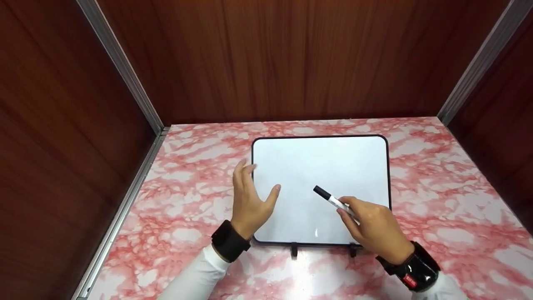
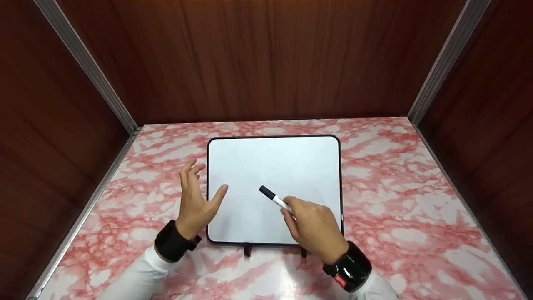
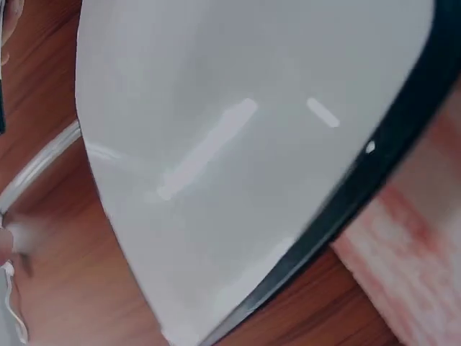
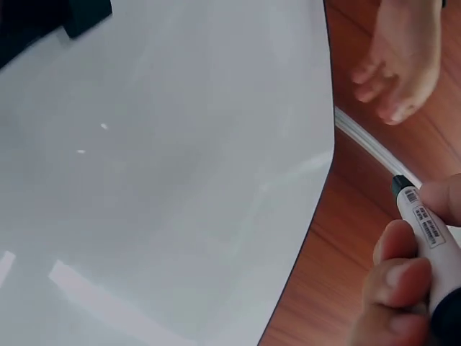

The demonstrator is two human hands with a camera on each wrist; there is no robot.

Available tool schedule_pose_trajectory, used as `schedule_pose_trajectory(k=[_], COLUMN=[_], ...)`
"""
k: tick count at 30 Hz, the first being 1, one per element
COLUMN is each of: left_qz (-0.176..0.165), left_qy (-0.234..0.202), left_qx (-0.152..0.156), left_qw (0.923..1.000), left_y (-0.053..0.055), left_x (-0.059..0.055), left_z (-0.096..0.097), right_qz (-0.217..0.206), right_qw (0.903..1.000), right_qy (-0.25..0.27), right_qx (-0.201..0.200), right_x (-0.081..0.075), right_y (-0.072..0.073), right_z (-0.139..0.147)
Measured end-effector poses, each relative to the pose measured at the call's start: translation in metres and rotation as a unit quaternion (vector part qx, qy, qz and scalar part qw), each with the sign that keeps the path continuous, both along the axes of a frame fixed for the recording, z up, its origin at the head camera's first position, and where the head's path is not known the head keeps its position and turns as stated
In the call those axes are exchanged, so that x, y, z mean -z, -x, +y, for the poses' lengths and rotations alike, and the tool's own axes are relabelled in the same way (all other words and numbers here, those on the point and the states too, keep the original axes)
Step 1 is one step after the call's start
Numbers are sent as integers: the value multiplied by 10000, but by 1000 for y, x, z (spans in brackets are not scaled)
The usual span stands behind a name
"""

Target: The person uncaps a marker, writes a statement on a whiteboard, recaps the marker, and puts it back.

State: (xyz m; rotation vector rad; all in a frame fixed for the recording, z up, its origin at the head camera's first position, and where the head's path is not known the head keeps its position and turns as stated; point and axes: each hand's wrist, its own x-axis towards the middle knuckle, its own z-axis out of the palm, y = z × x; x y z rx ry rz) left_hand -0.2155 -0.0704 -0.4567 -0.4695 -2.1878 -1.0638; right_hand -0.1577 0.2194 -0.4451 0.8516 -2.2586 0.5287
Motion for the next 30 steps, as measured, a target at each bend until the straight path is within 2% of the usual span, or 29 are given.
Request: schedule_pose_trajectory(k=[2,5,7,9,12,16,18,23,26,28,30], left_qz=[559,900,938,945,980,1000,969,894,763,660,519], left_qy=[420,1200,1810,2439,3249,3908,4092,4553,4758,4785,4719], left_qx=[396,1209,1613,1833,2027,2279,2319,2177,2237,2353,2522], left_qw=[9968,9813,9656,9476,9186,8862,8772,8587,8472,8434,8432], left_y=[-3,-8,-11,-13,-17,-23,-25,-30,-31,-32,-32], left_x=[-9,-20,-24,-26,-27,-27,-27,-24,-23,-24,-24], left_z=[6,17,23,29,35,39,40,39,36,34,31], right_qz=[-50,-106,-71,-54,37,175,207,138,116,125,156], right_qw=[10000,9999,9998,9995,9988,9969,9955,9912,9888,9874,9863], right_qy=[-8,-36,-134,-250,-379,-513,-604,-859,-965,-991,-1012], right_qx=[12,-60,-128,-196,-314,-563,-706,-997,-1136,-1224,-1296], right_x=[-4,-7,-9,-9,-9,-8,-8,-4,-1,1,2], right_y=[0,0,0,-1,-3,-5,-5,-6,-6,-6,-5], right_z=[-1,-3,-5,-7,-10,-12,-13,-13,-14,-14,-13])
